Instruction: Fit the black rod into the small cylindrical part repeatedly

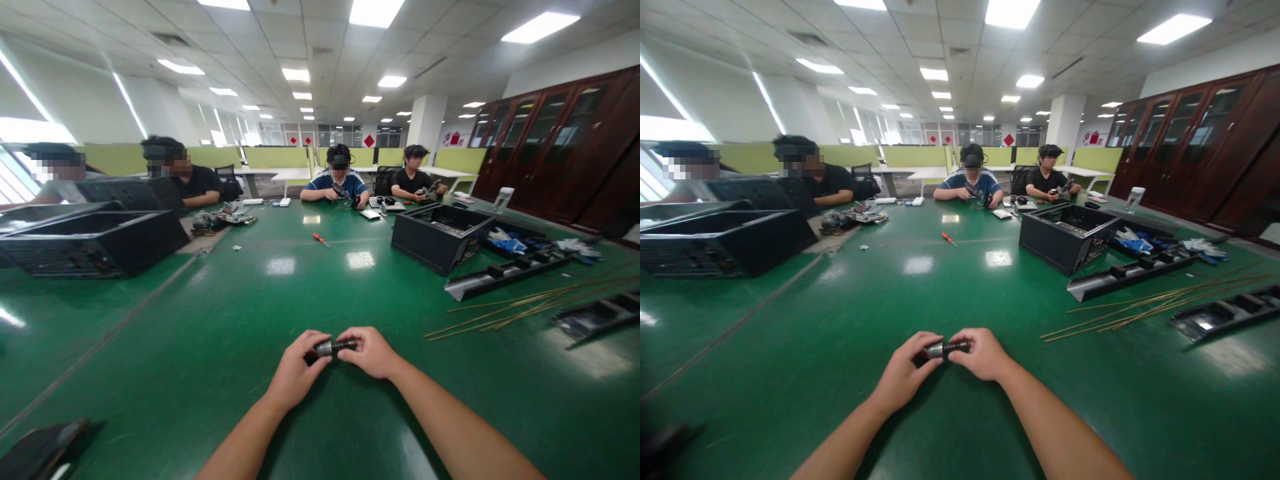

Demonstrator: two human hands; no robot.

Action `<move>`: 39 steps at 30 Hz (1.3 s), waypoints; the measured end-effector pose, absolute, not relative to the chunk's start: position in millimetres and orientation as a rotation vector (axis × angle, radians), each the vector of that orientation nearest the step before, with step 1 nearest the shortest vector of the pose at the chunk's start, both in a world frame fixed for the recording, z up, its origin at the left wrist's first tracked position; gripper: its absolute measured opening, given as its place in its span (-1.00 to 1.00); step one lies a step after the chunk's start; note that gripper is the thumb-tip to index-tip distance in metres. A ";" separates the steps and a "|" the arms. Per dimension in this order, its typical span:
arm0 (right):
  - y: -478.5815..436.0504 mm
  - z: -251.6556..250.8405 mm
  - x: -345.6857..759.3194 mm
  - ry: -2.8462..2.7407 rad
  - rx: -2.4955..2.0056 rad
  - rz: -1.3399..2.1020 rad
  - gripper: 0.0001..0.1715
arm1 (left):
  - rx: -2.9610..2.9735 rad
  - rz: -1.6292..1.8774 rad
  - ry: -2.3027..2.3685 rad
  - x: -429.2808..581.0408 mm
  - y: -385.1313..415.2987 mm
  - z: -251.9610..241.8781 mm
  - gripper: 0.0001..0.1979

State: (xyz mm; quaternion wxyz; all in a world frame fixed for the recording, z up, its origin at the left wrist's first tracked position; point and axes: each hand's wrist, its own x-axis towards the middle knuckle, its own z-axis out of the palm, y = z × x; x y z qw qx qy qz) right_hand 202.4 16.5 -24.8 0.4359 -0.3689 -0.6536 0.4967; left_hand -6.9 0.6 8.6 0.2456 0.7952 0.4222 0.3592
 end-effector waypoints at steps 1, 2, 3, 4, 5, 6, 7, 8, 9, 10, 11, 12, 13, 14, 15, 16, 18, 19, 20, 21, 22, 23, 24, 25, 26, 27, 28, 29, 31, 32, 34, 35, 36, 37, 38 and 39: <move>16.3 -24.7 202.7 -1.633 -0.927 1.232 -0.71 | 2.174 0.982 1.148 -6.9 0.4 7.9 -0.68; 16.0 -24.3 202.9 -1.643 -0.938 1.218 -0.72 | 2.177 0.983 1.144 -7.0 0.2 7.2 -0.68; 15.6 -23.7 203.0 -1.654 -0.951 1.201 -0.73 | 2.179 0.983 1.139 -6.9 0.0 6.6 -0.68; 15.2 -23.1 203.0 -1.664 -0.963 1.183 -0.74 | 2.180 0.982 1.135 -6.9 -0.2 6.1 -0.68; 14.9 -22.4 203.0 -1.674 -0.974 1.167 -0.76 | 2.178 0.979 1.132 -6.8 -0.5 5.7 -0.68; 14.6 -21.9 202.9 -1.683 -0.982 1.156 -0.77 | 2.176 0.979 1.130 -6.6 -0.7 5.5 -0.68; 14.5 -21.5 202.7 -1.690 -0.989 1.148 -0.78 | 2.175 0.978 1.127 -6.4 -0.8 5.5 -0.69; 14.4 -21.2 202.5 -1.697 -0.994 1.145 -0.79 | 2.174 0.976 1.126 -6.3 -1.0 5.6 -0.69; 14.4 -21.0 202.4 -1.700 -0.996 1.145 -0.80 | 2.173 0.972 1.127 -6.1 -1.2 5.7 -0.69; 14.5 -20.8 202.2 -1.703 -0.997 1.147 -0.80 | 2.173 0.969 1.130 -5.9 -1.3 6.0 -0.69; 14.6 -20.7 202.1 -1.702 -0.996 1.149 -0.81 | 2.171 0.963 1.133 -5.8 -1.4 6.2 -0.69; 14.7 -20.5 202.0 -1.699 -0.995 1.151 -0.82 | 2.168 0.959 1.135 -5.7 -1.6 6.5 -0.69; 14.8 -20.3 202.0 -1.699 -0.994 1.153 -0.82 | 2.164 0.956 1.137 -5.6 -1.6 6.7 -0.69; 14.8 -20.0 202.0 -1.699 -0.993 1.154 -0.83 | 2.159 0.957 1.139 -5.5 -1.7 6.8 -0.69; 14.9 -19.7 202.0 -1.701 -0.994 1.151 -0.83 | 2.155 0.957 1.141 -5.5 -1.8 7.0 -0.69; 14.9 -19.4 202.1 -1.706 -0.995 1.148 -0.83 | 2.152 0.956 1.146 -5.4 -1.8 7.1 -0.69; 14.8 -18.8 202.4 -1.714 -0.998 1.141 -0.83 | 2.151 0.954 1.159 -5.2 -1.9 7.3 -0.69; 14.7 -18.6 202.5 -1.716 -1.000 1.136 -0.83 | 2.151 0.953 1.162 -5.1 -1.9 7.4 -0.69; 14.5 -18.5 202.5 -1.719 -1.002 1.130 -0.83 | 2.151 0.954 1.165 -5.0 -2.0 7.6 -0.69; 14.3 -18.4 202.5 -1.722 -1.003 1.122 -0.83 | 2.150 0.956 1.168 -4.9 -2.1 7.7 -0.69; 14.2 -18.4 202.5 -1.724 -1.005 1.114 -0.83 | 2.149 0.959 1.171 -4.7 -2.2 7.8 -0.69; 14.0 -18.5 202.5 -1.725 -1.006 1.107 -0.83 | 2.149 0.961 1.174 -4.7 -2.3 7.8 -0.69; 13.9 -18.5 202.4 -1.728 -1.007 1.103 -0.84 | 2.149 0.961 1.176 -4.7 -2.5 7.8 -0.69; 13.9 -18.5 202.4 -1.729 -1.007 1.100 -0.84 | 2.151 0.961 1.177 -4.7 -2.6 7.8 -0.69; 13.9 -18.4 202.4 -1.731 -1.005 1.100 -0.84 | 2.153 0.964 1.175 -4.9 -2.7 7.7 -0.70; 14.0 -18.1 202.4 -1.730 -1.002 1.100 -0.84 | 2.155 0.968 1.173 -5.0 -2.7 7.7 -0.70; 14.2 -17.7 202.6 -1.727 -1.000 1.102 -0.84 | 2.156 0.973 1.172 -5.2 -2.6 7.7 -0.70; 14.4 -17.3 202.7 -1.723 -0.996 1.107 -0.84 | 2.157 0.975 1.173 -5.3 -2.4 7.8 -0.70; 14.8 -16.6 203.0 -1.705 -0.991 1.126 -0.83 | 2.154 0.979 1.183 -5.6 -2.0 8.0 -0.70; 15.1 -16.5 203.2 -1.696 -0.992 1.136 -0.83 | 2.153 0.979 1.188 -5.6 -1.8 8.2 -0.70; 15.4 -17.2 203.3 -1.690 -0.995 1.141 -0.83 | 2.151 0.979 1.191 -5.8 -1.5 8.6 -0.70; 15.6 -18.0 203.3 -1.691 -0.998 1.137 -0.83 | 2.151 0.976 1.191 -5.9 -1.4 8.8 -0.70; 15.6 -19.0 203.2 -1.691 -1.002 1.133 -0.83 | 2.152 0.970 1.188 -6.0 -1.4 9.0 -0.70; 15.7 -20.2 203.1 -1.688 -1.004 1.134 -0.83 | 2.153 0.961 1.184 -6.2 -1.5 9.2 -0.70; 15.7 -21.4 202.8 -1.683 -1.003 1.140 -0.83 | 2.152 0.956 1.182 -6.4 -1.5 9.4 -0.70; 15.7 -22.7 202.5 -1.677 -0.998 1.152 -0.82 | 2.151 0.952 1.180 -6.6 -1.5 9.7 -0.70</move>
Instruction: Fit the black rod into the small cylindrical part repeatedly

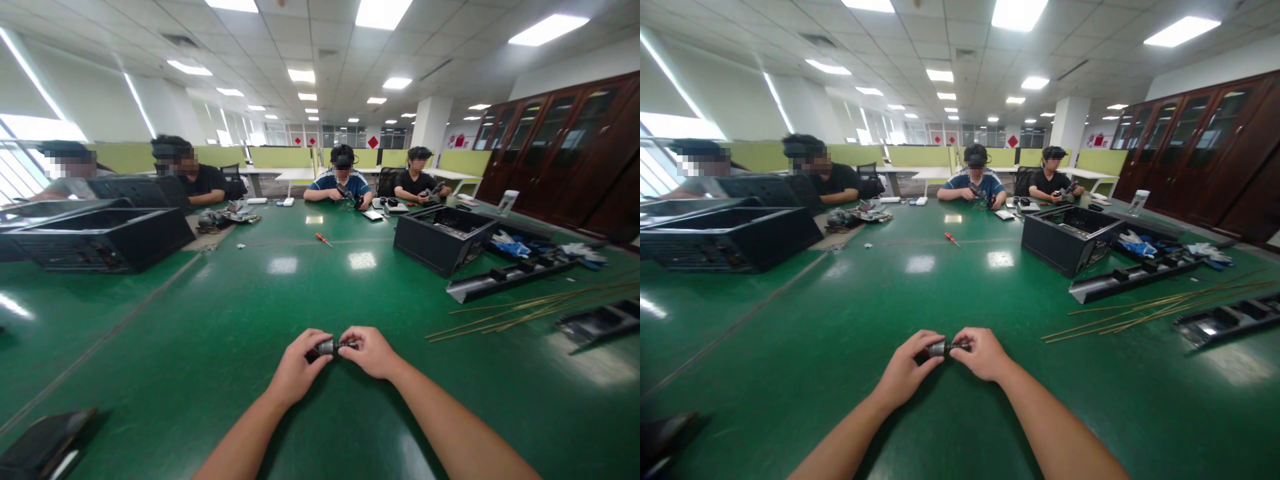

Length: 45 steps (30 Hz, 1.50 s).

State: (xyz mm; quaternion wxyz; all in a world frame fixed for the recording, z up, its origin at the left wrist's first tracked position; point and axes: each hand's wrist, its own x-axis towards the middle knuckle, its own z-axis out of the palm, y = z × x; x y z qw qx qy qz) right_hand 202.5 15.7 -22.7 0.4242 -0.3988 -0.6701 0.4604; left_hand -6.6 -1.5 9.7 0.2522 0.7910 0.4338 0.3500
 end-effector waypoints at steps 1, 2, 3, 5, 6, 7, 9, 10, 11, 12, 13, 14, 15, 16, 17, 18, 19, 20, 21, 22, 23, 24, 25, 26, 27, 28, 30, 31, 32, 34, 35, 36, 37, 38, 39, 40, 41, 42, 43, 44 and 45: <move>15.6 -23.9 202.2 -1.668 -0.989 1.169 -0.80 | 2.150 0.950 1.178 -6.8 -1.6 10.0 -0.70; 15.6 -24.9 201.9 -1.658 -0.977 1.189 -0.76 | 2.150 0.952 1.178 -6.9 -1.6 10.3 -0.70; 15.6 -25.6 201.7 -1.648 -0.968 1.206 -0.70 | 2.150 0.952 1.176 -7.0 -1.6 10.7 -0.70; 15.5 -25.8 201.6 -1.644 -0.962 1.212 -0.63 | 2.156 0.947 1.168 -6.9 -1.8 11.2 -0.70; 15.4 -25.2 201.7 -1.655 -0.964 1.197 -0.64 | 2.162 0.942 1.161 -6.7 -1.9 11.3 -0.71; 15.2 -24.3 202.0 -1.678 -0.969 1.170 -0.67 | 2.169 0.938 1.155 -6.5 -2.0 11.4 -0.71; 14.9 -21.8 202.8 -1.735 -0.978 1.107 -0.75 | 2.174 0.933 1.151 -6.0 -2.1 10.9 -0.71; 14.7 -20.5 203.1 -1.757 -0.985 1.083 -0.77 | 2.171 0.933 1.156 -5.7 -2.1 10.5 -0.71; 14.6 -19.3 203.4 -1.771 -0.996 1.066 -0.78 | 2.165 0.935 1.163 -5.5 -2.1 10.0 -0.71; 14.6 -18.2 203.7 -1.780 -1.009 1.054 -0.78 | 2.159 0.938 1.169 -5.3 -2.1 9.5 -0.70; 14.6 -17.5 203.8 -1.788 -1.021 1.047 -0.79 | 2.155 0.941 1.173 -5.1 -2.0 9.0 -0.70; 14.6 -16.9 203.9 -1.792 -1.030 1.043 -0.79 | 2.153 0.944 1.174 -5.0 -1.9 8.7 -0.70; 14.7 -16.6 204.0 -1.798 -1.037 1.039 -0.79 | 2.154 0.947 1.172 -4.9 -1.9 8.4 -0.71; 14.7 -16.3 204.0 -1.803 -1.041 1.036 -0.79 | 2.154 0.948 1.169 -5.0 -1.8 8.3 -0.71; 14.7 -16.1 204.1 -1.806 -1.042 1.032 -0.79 | 2.155 0.946 1.166 -5.1 -1.8 8.4 -0.71; 14.6 -15.9 204.2 -1.807 -1.042 1.028 -0.79 | 2.156 0.943 1.164 -5.2 -1.8 8.6 -0.71; 14.5 -15.6 204.2 -1.806 -1.043 1.024 -0.78 | 2.158 0.940 1.162 -5.4 -1.9 8.8 -0.71; 14.3 -15.3 204.3 -1.808 -1.045 1.021 -0.78 | 2.161 0.937 1.161 -5.6 -2.0 9.1 -0.71; 14.2 -14.9 204.3 -1.808 -1.047 1.020 -0.78 | 2.164 0.933 1.160 -5.7 -2.1 9.5 -0.71; 14.0 -14.5 204.3 -1.807 -1.050 1.019 -0.78 | 2.166 0.932 1.161 -5.8 -2.2 9.8 -0.71; 13.8 -14.2 204.2 -1.805 -1.050 1.018 -0.78 | 2.166 0.930 1.162 -5.8 -2.3 10.0 -0.71; 13.6 -13.9 204.1 -1.804 -1.049 1.019 -0.78 | 2.165 0.930 1.163 -5.8 -2.4 10.2 -0.71; 13.5 -13.7 203.9 -1.801 -1.048 1.021 -0.78 | 2.165 0.931 1.166 -5.8 -2.6 10.3 -0.71; 13.3 -13.6 203.8 -1.797 -1.047 1.024 -0.78 | 2.165 0.933 1.169 -5.8 -2.7 10.3 -0.71; 13.3 -13.8 203.6 -1.791 -1.045 1.031 -0.78 | 2.166 0.938 1.172 -5.8 -2.8 10.1 -0.71; 13.3 -14.2 203.5 -1.785 -1.043 1.036 -0.78 | 2.167 0.942 1.175 -5.9 -2.9 9.9 -0.71; 13.8 -15.8 203.4 -1.775 -1.047 1.039 -0.79 | 2.170 0.947 1.181 -6.1 -2.9 9.3 -0.71; 14.2 -16.9 203.4 -1.770 -1.051 1.038 -0.79 | 2.171 0.949 1.183 -6.3 -2.8 9.1 -0.71; 14.7 -18.2 203.5 -1.764 -1.054 1.039 -0.79 | 2.173 0.951 1.186 -6.5 -2.6 9.0 -0.71; 15.8 -20.7 203.7 -1.750 -1.058 1.046 -0.78 | 2.174 0.960 1.193 -6.6 -2.3 9.2 -0.71; 16.2 -21.7 203.8 -1.744 -1.055 1.053 -0.78 | 2.174 0.964 1.195 -6.6 -2.1 9.4 -0.71; 16.5 -22.4 203.9 -1.738 -1.051 1.061 -0.77 | 2.173 0.966 1.194 -6.5 -2.0 9.8 -0.71; 16.7 -22.7 204.0 -1.734 -1.048 1.068 -0.77 | 2.172 0.970 1.193 -6.3 -1.9 10.1 -0.71; 16.8 -22.8 204.1 -1.733 -1.045 1.074 -0.77 | 2.172 0.974 1.191 -6.2 -1.8 10.3 -0.71; 16.7 -22.8 204.1 -1.732 -1.042 1.081 -0.77 | 2.173 0.979 1.189 -6.1 -1.8 10.3 -0.71; 16.6 -22.6 204.2 -1.728 -1.037 1.087 -0.77 | 2.175 0.982 1.188 -6.1 -1.8 10.1 -0.71; 16.5 -22.3 204.2 -1.726 -1.032 1.091 -0.77 | 2.176 0.986 1.186 -6.2 -1.7 9.8 -0.71; 16.4 -22.1 204.1 -1.725 -1.028 1.090 -0.77 | 2.177 0.988 1.184 -6.4 -1.6 9.2 -0.71; 16.2 -21.9 204.1 -1.727 -1.026 1.085 -0.77 | 2.176 0.989 1.181 -6.6 -1.4 8.5 -0.70; 16.1 -21.7 204.0 -1.728 -1.026 1.079 -0.78 | 2.176 0.989 1.179 -6.8 -1.1 7.8 -0.70; 15.9 -21.5 203.9 -1.728 -1.025 1.075 -0.78 | 2.175 0.989 1.177 -7.0 -0.8 7.2 -0.70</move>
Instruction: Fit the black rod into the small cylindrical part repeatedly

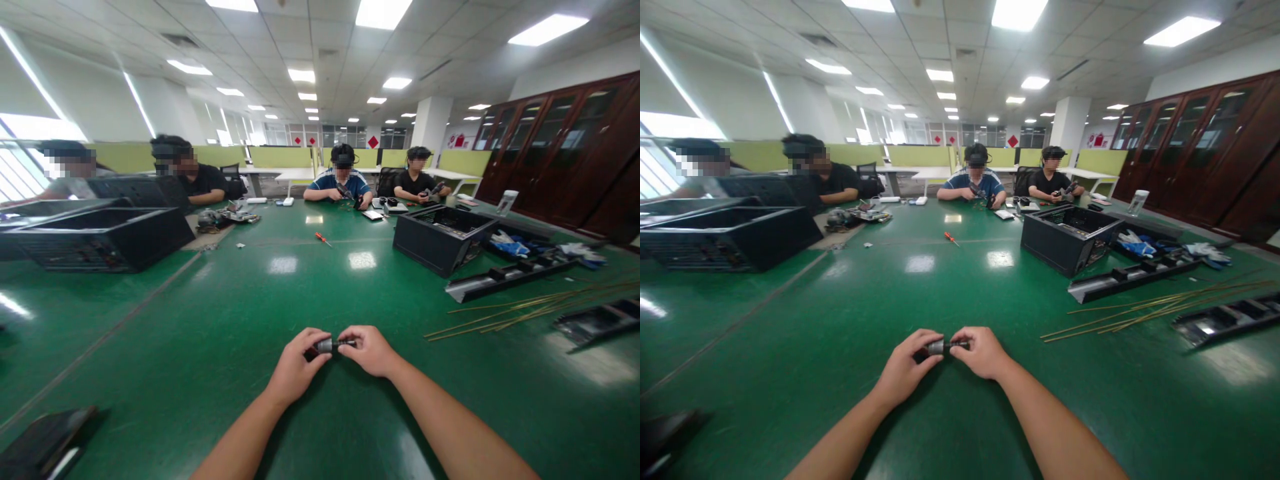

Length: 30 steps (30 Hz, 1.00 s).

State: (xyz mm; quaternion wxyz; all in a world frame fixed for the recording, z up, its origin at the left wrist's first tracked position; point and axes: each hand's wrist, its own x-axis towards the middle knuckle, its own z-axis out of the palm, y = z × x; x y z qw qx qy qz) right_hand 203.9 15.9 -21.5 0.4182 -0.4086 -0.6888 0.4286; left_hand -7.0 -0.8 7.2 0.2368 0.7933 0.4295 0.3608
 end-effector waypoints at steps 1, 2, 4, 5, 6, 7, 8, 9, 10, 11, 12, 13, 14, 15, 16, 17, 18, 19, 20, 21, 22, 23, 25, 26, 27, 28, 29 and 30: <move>15.7 -21.2 203.8 -1.727 -1.023 1.074 -0.78 | 2.174 0.990 1.176 -7.1 -0.5 6.6 -0.70; 15.6 -21.0 203.7 -1.725 -1.019 1.077 -0.79 | 2.172 0.992 1.175 -7.1 -0.2 6.2 -0.70; 15.2 -20.5 203.7 -1.717 -1.012 1.086 -0.79 | 2.165 0.994 1.171 -7.1 0.3 5.7 -0.70; 15.1 -20.3 203.7 -1.715 -1.013 1.087 -0.79 | 2.162 0.995 1.169 -7.0 0.4 5.7 -0.70; 15.0 -20.2 203.7 -1.714 -1.015 1.088 -0.79 | 2.160 0.996 1.167 -7.0 0.5 5.7 -0.69; 14.9 -20.1 203.8 -1.715 -1.017 1.090 -0.79 | 2.160 0.997 1.168 -7.0 0.4 5.8 -0.69; 14.8 -20.1 203.8 -1.715 -1.019 1.093 -0.79 | 2.162 0.997 1.169 -7.0 0.3 6.0 -0.69; 14.8 -20.2 203.9 -1.715 -1.019 1.097 -0.79 | 2.164 0.997 1.170 -7.1 0.1 6.1 -0.69; 14.8 -20.4 203.9 -1.713 -1.019 1.098 -0.79 | 2.165 0.997 1.170 -7.1 -0.1 6.3 -0.69; 14.8 -20.7 203.8 -1.711 -1.020 1.098 -0.79 | 2.165 0.998 1.171 -7.1 -0.4 6.5 -0.69; 14.8 -20.9 203.8 -1.709 -1.021 1.096 -0.80 | 2.166 0.999 1.170 -7.1 -0.7 6.8 -0.69; 15.0 -21.3 203.7 -1.708 -1.023 1.095 -0.80 | 2.168 1.002 1.169 -7.1 -0.9 7.0 -0.70; 15.1 -21.6 203.6 -1.707 -1.023 1.097 -0.80 | 2.167 1.006 1.167 -7.0 -1.2 7.3 -0.70; 15.3 -21.9 203.6 -1.705 -1.022 1.103 -0.80 | 2.165 1.008 1.165 -7.0 -1.3 7.6 -0.70; 15.5 -22.2 203.5 -1.700 -1.020 1.111 -0.79 | 2.160 1.009 1.164 -7.0 -1.4 7.8 -0.70; 15.7 -22.4 203.5 -1.693 -1.018 1.119 -0.79 | 2.154 1.007 1.165 -7.0 -1.5 8.1 -0.70; 15.8 -22.5 203.5 -1.685 -1.020 1.124 -0.79 | 2.149 1.005 1.167 -7.1 -1.4 8.3 -0.70; 15.9 -22.5 203.6 -1.681 -1.023 1.126 -0.79 | 2.146 1.002 1.170 -7.1 -1.3 8.4 -0.70; 15.9 -22.4 203.7 -1.678 -1.028 1.125 -0.80 | 2.145 0.999 1.173 -7.2 -1.1 8.4 -0.70; 15.9 -22.2 203.8 -1.679 -1.035 1.123 -0.80 | 2.146 0.999 1.174 -7.3 -1.0 8.4 -0.70; 15.9 -22.0 204.0 -1.679 -1.042 1.118 -0.80 | 2.147 1.001 1.173 -7.4 -0.8 8.3 -0.70; 15.9 -21.8 204.1 -1.676 -1.050 1.114 -0.80 | 2.148 1.004 1.171 -7.4 -0.7 8.2 -0.70; 16.0 -21.7 204.4 -1.672 -1.060 1.109 -0.79 | 2.147 1.013 1.168 -7.5 -0.5 7.9 -0.69; 16.0 -21.8 204.5 -1.670 -1.058 1.110 -0.79 | 2.147 1.017 1.169 -7.5 -0.5 7.9 -0.69; 16.1 -21.9 204.5 -1.670 -1.052 1.114 -0.80 | 2.148 1.021 1.170 -7.5 -0.6 7.8 -0.69; 16.2 -22.0 204.4 -1.669 -1.043 1.121 -0.80 | 2.149 1.023 1.172 -7.5 -0.6 7.9 -0.69; 16.2 -22.0 204.3 -1.666 -1.033 1.128 -0.80 | 2.150 1.024 1.174 -7.5 -0.7 8.0 -0.69; 16.2 -21.8 204.1 -1.661 -1.027 1.133 -0.80 | 2.150 1.025 1.176 -7.5 -0.7 8.1 -0.69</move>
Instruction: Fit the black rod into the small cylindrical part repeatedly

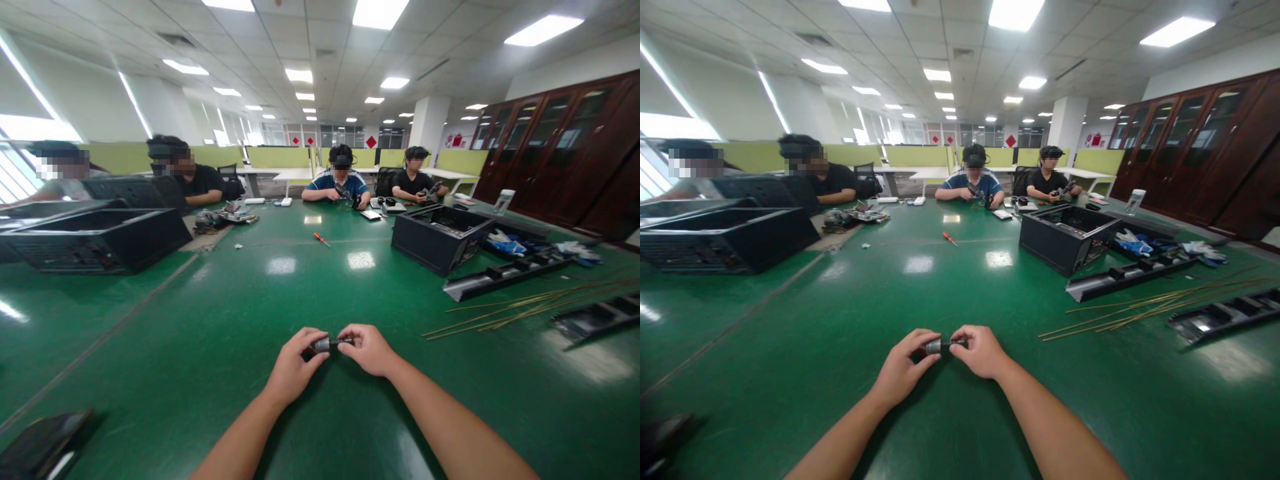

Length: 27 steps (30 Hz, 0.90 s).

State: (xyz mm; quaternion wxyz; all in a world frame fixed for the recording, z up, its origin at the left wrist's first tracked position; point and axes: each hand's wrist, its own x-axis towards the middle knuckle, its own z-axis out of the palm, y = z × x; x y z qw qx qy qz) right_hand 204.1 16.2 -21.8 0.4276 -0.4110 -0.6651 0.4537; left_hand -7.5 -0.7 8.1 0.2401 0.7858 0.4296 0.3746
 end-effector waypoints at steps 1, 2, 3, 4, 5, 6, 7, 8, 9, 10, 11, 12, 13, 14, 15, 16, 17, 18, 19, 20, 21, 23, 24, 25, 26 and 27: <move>16.0 -21.4 203.9 -1.657 -1.027 1.134 -0.81 | 2.151 1.027 1.177 -7.6 -0.7 8.2 -0.69; 15.7 -20.8 203.8 -1.656 -1.031 1.133 -0.81 | 2.152 1.028 1.177 -7.6 -0.7 8.3 -0.70; 15.3 -19.9 203.7 -1.655 -1.036 1.132 -0.80 | 2.153 1.030 1.177 -7.7 -0.6 8.3 -0.70; 14.9 -18.8 203.7 -1.654 -1.038 1.132 -0.80 | 2.155 1.032 1.177 -7.8 -0.6 8.3 -0.70; 14.3 -17.6 203.7 -1.652 -1.037 1.135 -0.80 | 2.159 1.034 1.178 -7.9 -0.5 8.2 -0.70; 13.8 -16.2 203.8 -1.650 -1.037 1.138 -0.80 | 2.164 1.034 1.180 -7.9 -0.4 8.1 -0.70; 13.2 -14.7 204.0 -1.649 -1.042 1.138 -0.79 | 2.167 1.033 1.183 -7.9 -0.4 8.0 -0.70; 12.7 -13.1 204.3 -1.654 -1.053 1.133 -0.79 | 2.168 1.032 1.188 -7.9 -0.3 7.9 -0.70; 12.2 -11.6 204.6 -1.661 -1.068 1.125 -0.79 | 2.166 1.032 1.192 -7.9 -0.3 7.9 -0.70; 11.8 -10.2 204.9 -1.669 -1.084 1.116 -0.79 | 2.163 1.032 1.196 -7.9 -0.3 7.8 -0.70; 11.4 -8.9 205.3 -1.673 -1.094 1.110 -0.79 | 2.160 1.032 1.198 -7.8 -0.2 7.8 -0.70; 11.2 -7.9 205.5 -1.674 -1.097 1.108 -0.79 | 2.158 1.033 1.199 -7.8 -0.2 7.8 -0.70; 11.1 -7.2 205.8 -1.673 -1.095 1.108 -0.79 | 2.159 1.035 1.199 -7.8 -0.1 7.8 -0.69; 11.0 -6.8 206.0 -1.670 -1.094 1.109 -0.79 | 2.160 1.038 1.199 -7.9 -0.1 7.7 -0.69; 11.1 -6.7 206.1 -1.668 -1.094 1.109 -0.79 | 2.162 1.041 1.199 -8.0 0.0 7.7 -0.70; 11.1 -6.8 206.3 -1.668 -1.098 1.107 -0.79 | 2.161 1.042 1.200 -8.0 0.0 7.6 -0.70; 11.3 -7.0 206.5 -1.669 -1.103 1.106 -0.79 | 2.157 1.042 1.204 -8.1 0.1 7.4 -0.70; 11.4 -7.3 206.7 -1.670 -1.108 1.103 -0.79 | 2.154 1.039 1.206 -8.3 0.1 7.3 -0.70; 11.5 -7.5 206.8 -1.671 -1.112 1.102 -0.79 | 2.150 1.036 1.207 -8.4 0.1 7.2 -0.69; 11.5 -7.7 207.0 -1.671 -1.115 1.100 -0.79 | 2.148 1.035 1.205 -8.4 0.1 7.2 -0.69; 11.6 -7.8 207.2 -1.672 -1.116 1.097 -0.80 | 2.148 1.034 1.203 -8.5 0.1 7.2 -0.69; 11.7 -8.0 207.5 -1.671 -1.115 1.090 -0.80 | 2.149 1.040 1.202 -8.4 -0.1 7.5 -0.69; 11.8 -8.1 207.7 -1.670 -1.114 1.089 -0.80 | 2.149 1.044 1.205 -8.3 -0.2 7.7 -0.69; 12.0 -8.5 207.8 -1.669 -1.113 1.089 -0.80 | 2.149 1.048 1.208 -8.1 -0.4 8.0 -0.69; 12.3 -8.9 207.9 -1.666 -1.112 1.090 -0.80 | 2.149 1.050 1.210 -8.0 -0.5 8.3 -0.69; 12.6 -9.5 208.1 -1.660 -1.111 1.091 -0.80 | 2.146 1.052 1.211 -7.9 -0.7 8.6 -0.69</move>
